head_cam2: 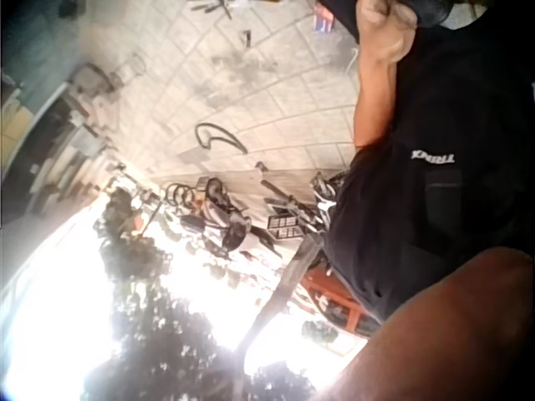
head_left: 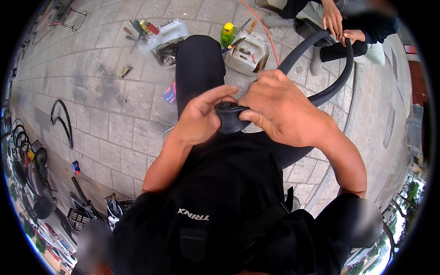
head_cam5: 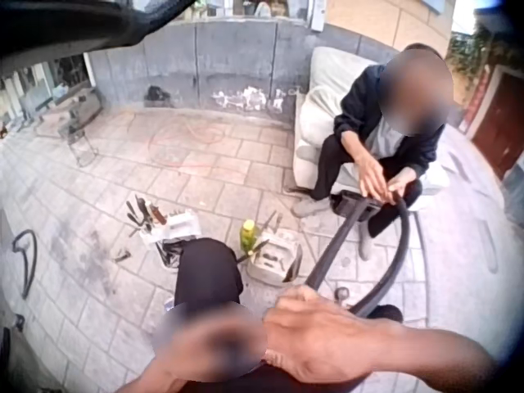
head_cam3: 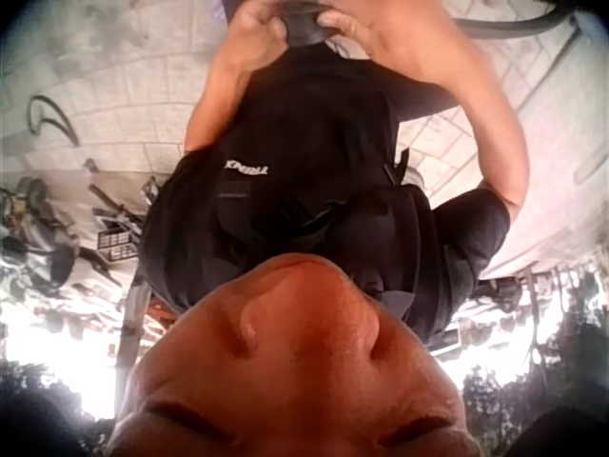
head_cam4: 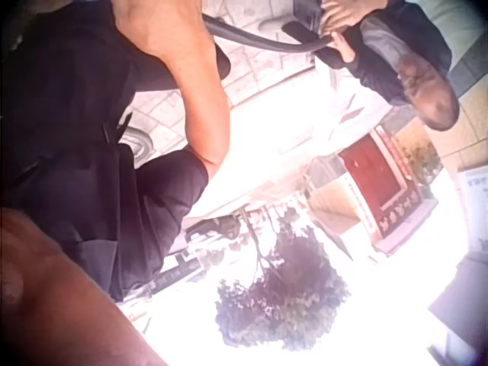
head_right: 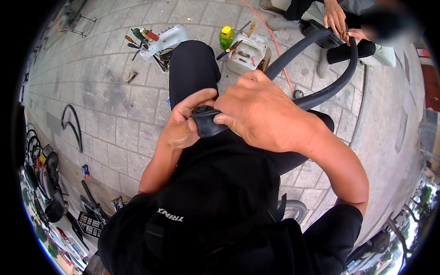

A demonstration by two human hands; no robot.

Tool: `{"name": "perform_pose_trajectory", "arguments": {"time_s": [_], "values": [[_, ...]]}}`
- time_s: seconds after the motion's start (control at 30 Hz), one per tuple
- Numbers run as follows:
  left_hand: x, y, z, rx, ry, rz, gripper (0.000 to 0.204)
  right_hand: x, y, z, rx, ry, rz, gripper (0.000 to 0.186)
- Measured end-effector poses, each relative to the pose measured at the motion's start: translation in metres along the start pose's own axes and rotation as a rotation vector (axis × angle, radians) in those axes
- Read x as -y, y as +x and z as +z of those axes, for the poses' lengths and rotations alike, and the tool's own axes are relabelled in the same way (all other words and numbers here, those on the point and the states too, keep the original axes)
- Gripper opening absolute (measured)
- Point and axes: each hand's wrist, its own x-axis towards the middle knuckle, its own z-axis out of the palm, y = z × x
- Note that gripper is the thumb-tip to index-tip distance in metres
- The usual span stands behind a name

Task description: The person sits on the ground and inspects a bicycle inner tube, rolling it to check for damage. They then handle a new inner tube package and proceed to work on the bicycle frame, adjusting components near the rear wheel.

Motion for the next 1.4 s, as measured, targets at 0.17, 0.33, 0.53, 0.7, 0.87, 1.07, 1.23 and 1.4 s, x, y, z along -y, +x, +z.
{"name": "perform_pose_trajectory", "arguments": {"time_s": [0.17,0.33,0.53,0.7,0.87,1.07,1.23,1.4], "values": [[0.000,0.014,-0.004,0.096,-0.176,-0.008,0.094,-0.012,0.007,-0.011,0.111,0.175,0.055,0.023],[0.014,0.040,-0.014,0.353,-0.434,0.026,0.101,-0.009,0.019,-0.023,0.184,0.437,0.246,0.041],[0.009,0.053,-0.003,0.245,-0.394,-0.089,0.089,-0.028,0.015,-0.015,0.165,0.357,-0.002,0.059],[0.019,0.053,-0.020,0.082,-0.072,-0.144,0.051,-0.026,0.025,-0.030,0.210,0.402,0.064,0.052],[-0.010,0.026,-0.019,-0.069,0.159,-0.111,0.038,-0.027,0.025,-0.021,0.072,0.162,0.062,0.047],[-0.021,0.012,0.017,-0.075,0.246,-0.095,0.064,-0.035,0.028,-0.008,0.052,0.037,-0.005,0.050],[-0.008,0.011,0.023,-0.089,0.185,-0.180,0.070,-0.035,0.026,-0.009,0.177,0.081,0.032,0.056],[0.012,0.016,0.009,0.008,0.261,-0.129,0.070,-0.036,0.030,-0.019,0.278,0.107,0.079,0.058]]}}
